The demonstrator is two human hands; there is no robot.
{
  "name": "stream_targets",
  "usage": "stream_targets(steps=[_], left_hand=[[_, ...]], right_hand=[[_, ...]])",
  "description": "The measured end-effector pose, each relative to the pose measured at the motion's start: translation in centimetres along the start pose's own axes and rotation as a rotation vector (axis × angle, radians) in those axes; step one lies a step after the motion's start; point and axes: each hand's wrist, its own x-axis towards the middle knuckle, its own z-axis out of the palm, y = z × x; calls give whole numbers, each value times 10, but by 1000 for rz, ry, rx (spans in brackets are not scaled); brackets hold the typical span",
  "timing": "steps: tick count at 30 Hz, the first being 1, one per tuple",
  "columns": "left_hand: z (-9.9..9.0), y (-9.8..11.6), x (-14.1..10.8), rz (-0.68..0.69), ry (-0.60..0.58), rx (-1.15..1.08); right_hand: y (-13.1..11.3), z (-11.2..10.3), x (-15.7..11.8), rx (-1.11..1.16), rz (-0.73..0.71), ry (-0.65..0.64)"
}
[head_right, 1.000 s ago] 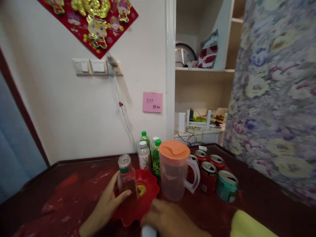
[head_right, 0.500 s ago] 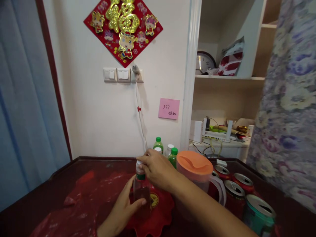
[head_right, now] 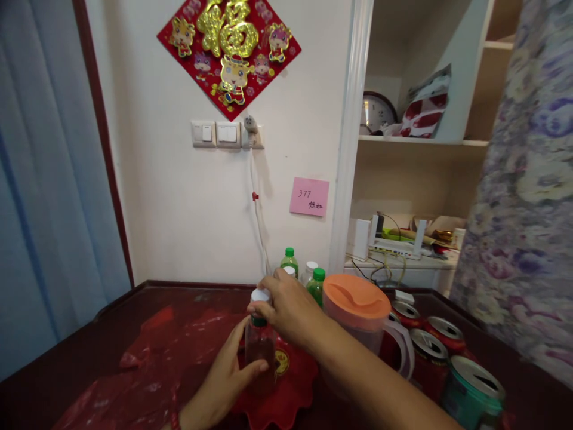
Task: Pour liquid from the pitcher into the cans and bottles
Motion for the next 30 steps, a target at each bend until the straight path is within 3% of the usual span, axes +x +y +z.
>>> stream_targets(steps=[7, 14, 20, 26, 30], left_hand=[[0, -8, 2, 6, 14, 14], [-1, -12, 2, 27, 0, 4], [-1, -14, 3, -1, 19, 42], [-3, -19, 4, 25, 51, 46], [-5, -23, 5, 18, 74, 70]], right_hand=[[4, -12, -2, 146, -101, -79], [2, 7, 6, 123, 20, 117], [0, 2, 4, 242, -29, 15], [1, 17, 11, 213, 54, 153], [-2, 12, 7, 224, 15, 115]])
